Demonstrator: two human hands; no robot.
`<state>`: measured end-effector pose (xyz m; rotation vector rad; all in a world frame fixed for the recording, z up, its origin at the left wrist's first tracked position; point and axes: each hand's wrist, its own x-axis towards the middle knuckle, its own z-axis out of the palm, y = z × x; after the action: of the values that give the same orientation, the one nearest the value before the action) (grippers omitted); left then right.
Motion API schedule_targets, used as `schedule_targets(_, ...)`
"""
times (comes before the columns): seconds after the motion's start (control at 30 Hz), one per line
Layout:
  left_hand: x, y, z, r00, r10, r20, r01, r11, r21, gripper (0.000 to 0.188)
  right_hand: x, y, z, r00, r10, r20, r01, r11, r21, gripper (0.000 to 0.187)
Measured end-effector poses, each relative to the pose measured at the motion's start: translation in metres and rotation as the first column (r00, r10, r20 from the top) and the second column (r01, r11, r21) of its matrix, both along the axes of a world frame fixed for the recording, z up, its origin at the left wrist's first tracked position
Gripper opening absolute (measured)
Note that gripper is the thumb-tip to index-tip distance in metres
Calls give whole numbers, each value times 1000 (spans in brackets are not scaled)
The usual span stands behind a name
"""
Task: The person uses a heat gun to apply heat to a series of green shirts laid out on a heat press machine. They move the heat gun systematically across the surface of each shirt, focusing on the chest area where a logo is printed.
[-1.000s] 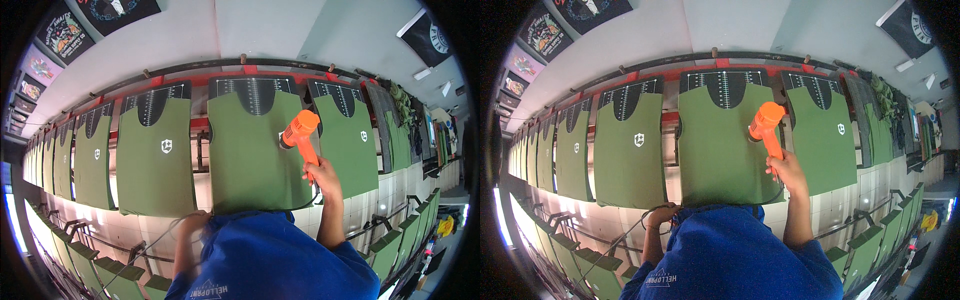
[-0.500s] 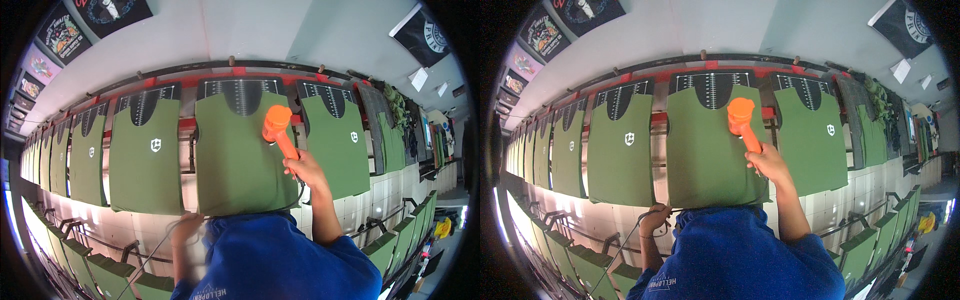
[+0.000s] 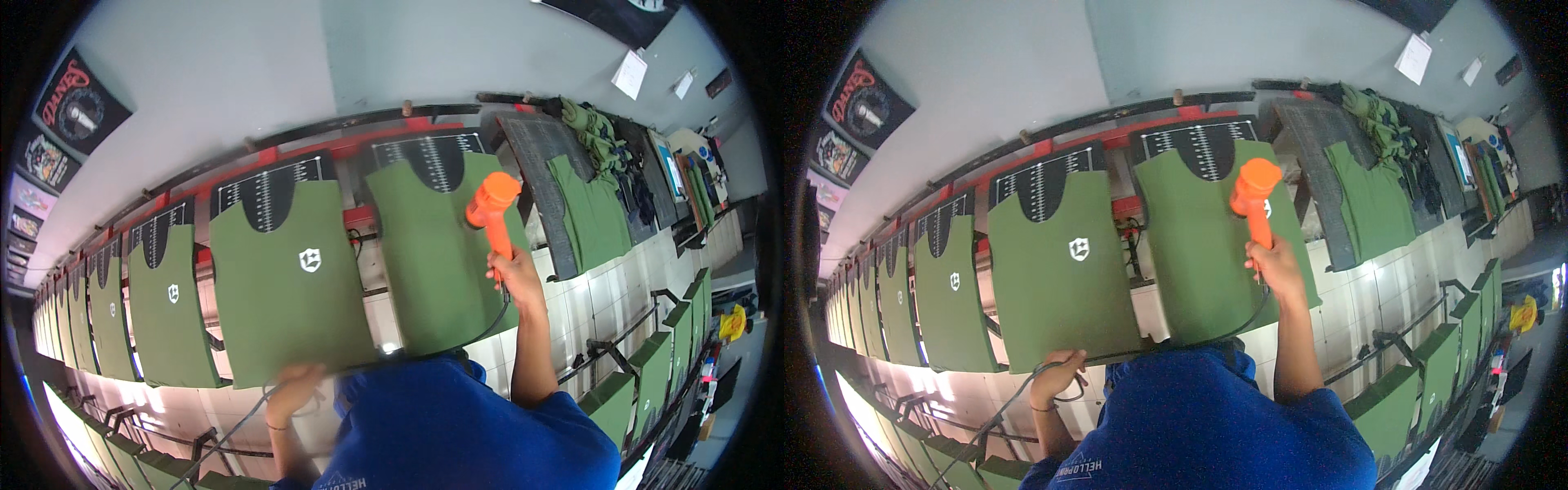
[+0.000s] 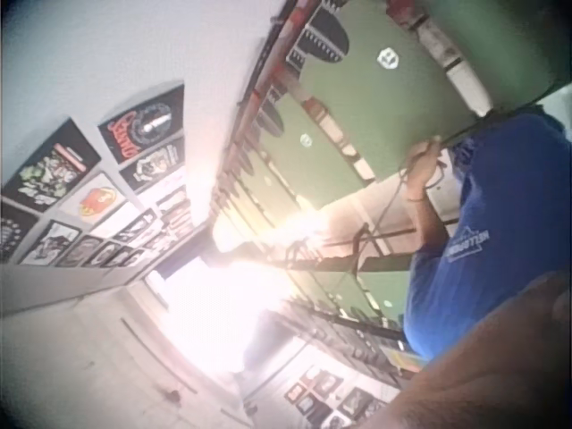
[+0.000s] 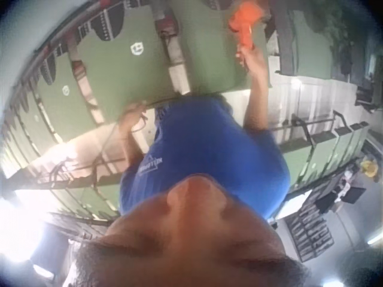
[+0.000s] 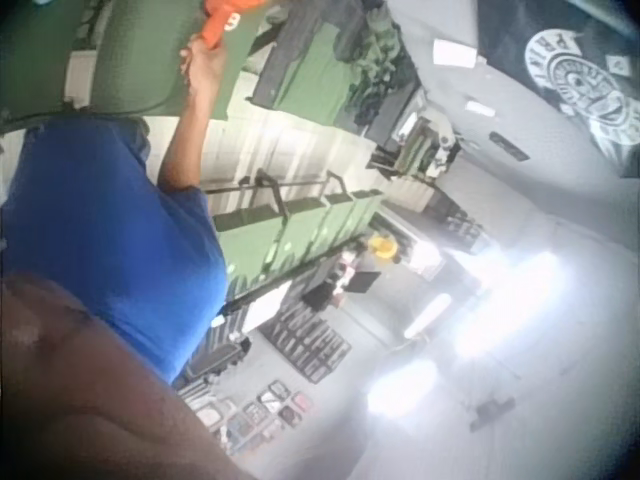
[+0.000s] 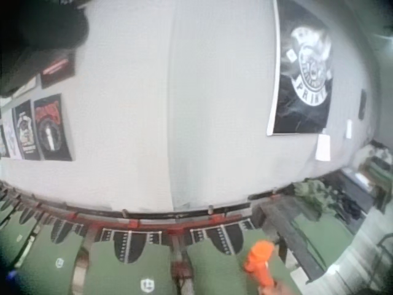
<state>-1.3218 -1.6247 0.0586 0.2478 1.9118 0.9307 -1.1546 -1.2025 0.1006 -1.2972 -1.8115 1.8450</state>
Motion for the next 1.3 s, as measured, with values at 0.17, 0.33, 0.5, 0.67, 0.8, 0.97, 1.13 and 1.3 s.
schedule_targets(0.17, 57, 85, -15, 982, -187, -31, 185, 982, -48, 44, 44, 75, 0, 999, -31, -11, 31, 999, -27, 27)
schedule_targets(0.33, 79, 120, -41, 976, -216, -31, 216, 976, -7, 42, 50, 102, -5, 995, 94, -29, -95, 995, -41, 27)
schedule_targets(0.5, 81, 114, -72, 988, -27, 153, 28, 1000, -3, 42, 49, 115, -4, 995, 93, -26, -95, 992, -84, 26)
schedule_targets(0.67, 101, 100, -103, 989, 38, 142, -33, 999, -37, 42, 44, 120, -3, 993, 117, -27, -120, 984, -132, 25)
schedule_targets(0.8, 105, 93, -130, 999, 28, 22, -29, 998, 51, 44, 40, 119, -6, 984, 177, -14, -177, 983, -56, 23)
schedule_targets(0.97, 104, 90, -144, 972, 190, 140, -218, 951, 218, 47, 40, 121, -6, 974, 226, -22, -227, 972, -66, 24)
schedule_targets(1.13, 103, 92, -132, 922, 278, 270, -323, 937, 137, 53, 44, 118, -3, 979, 203, 30, -201, 978, -51, 25)
schedule_targets(1.3, 98, 94, -131, 937, 249, 247, -289, 947, 140, 52, 52, 112, 1, 980, 196, 25, -193, 977, -86, 26)
